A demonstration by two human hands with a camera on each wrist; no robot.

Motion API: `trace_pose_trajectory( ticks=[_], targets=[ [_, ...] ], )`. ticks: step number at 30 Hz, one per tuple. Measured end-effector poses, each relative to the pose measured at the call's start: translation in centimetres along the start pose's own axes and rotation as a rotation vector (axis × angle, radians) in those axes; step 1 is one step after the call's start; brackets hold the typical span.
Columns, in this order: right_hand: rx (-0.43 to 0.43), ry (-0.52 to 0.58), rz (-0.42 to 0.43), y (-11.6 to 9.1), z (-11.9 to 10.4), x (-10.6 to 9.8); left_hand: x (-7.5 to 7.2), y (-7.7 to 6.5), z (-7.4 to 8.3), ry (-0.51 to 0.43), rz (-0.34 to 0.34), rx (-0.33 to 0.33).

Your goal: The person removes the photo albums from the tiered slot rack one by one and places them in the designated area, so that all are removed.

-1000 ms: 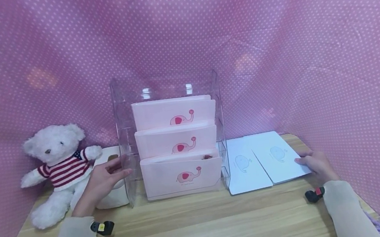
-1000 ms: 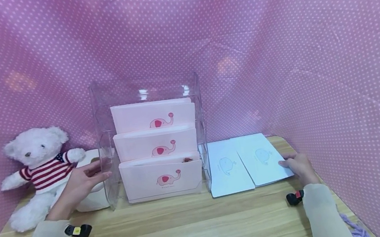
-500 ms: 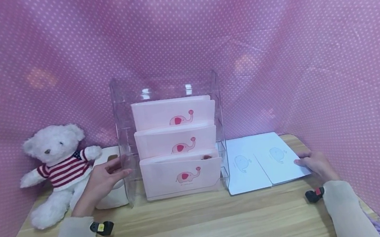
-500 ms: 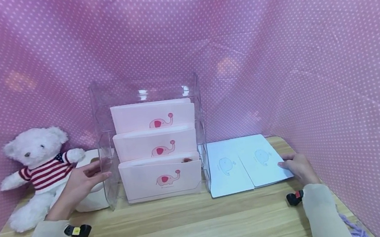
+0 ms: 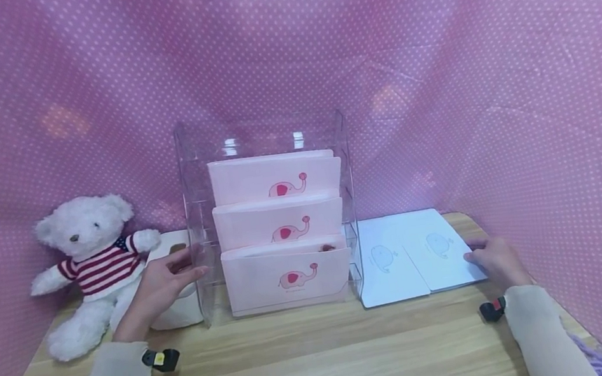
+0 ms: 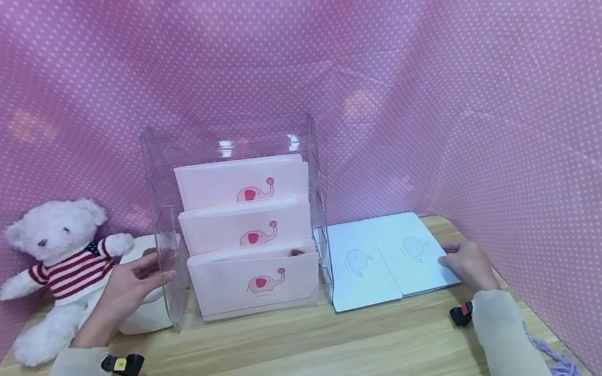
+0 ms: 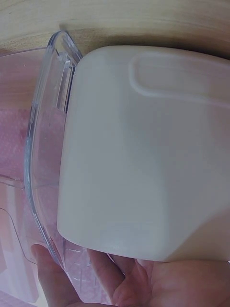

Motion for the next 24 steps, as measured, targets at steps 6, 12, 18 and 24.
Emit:
trace_pose_trajectory(
  ticks=[6, 12, 18, 24],
  targets=[
    [0.0, -0.006, 0.035, 0.2, 0.4, 0.3, 0.3, 0.2, -0.1, 0.003, -0.014, -0.001],
    [0.032, 0.025, 0.027, 0.3, 1.0, 0.5, 0.4, 0.4, 0.2, 0.004, -0.023, 0.007],
    [-0.003, 0.068, 0.119, 0.2, -0.3, -0.4, 0.5, 0.3, 0.2, 0.0, -0.028, 0.007],
    [-0.095, 0.314, 0.327, -2.0, -6.3, -3.2, 0.1, 0.1, 0.1, -0.018, -0.018, -0.003]
  ],
)
Point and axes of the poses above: each hand's wrist, its own y-axis towards the middle knuckle, its own x-axis out of the palm, z = x × y, the point moved 6 cm from there along y, towards the middle knuckle, and after that the axes turned 8 degrees about -y, right-handed, at the moved point
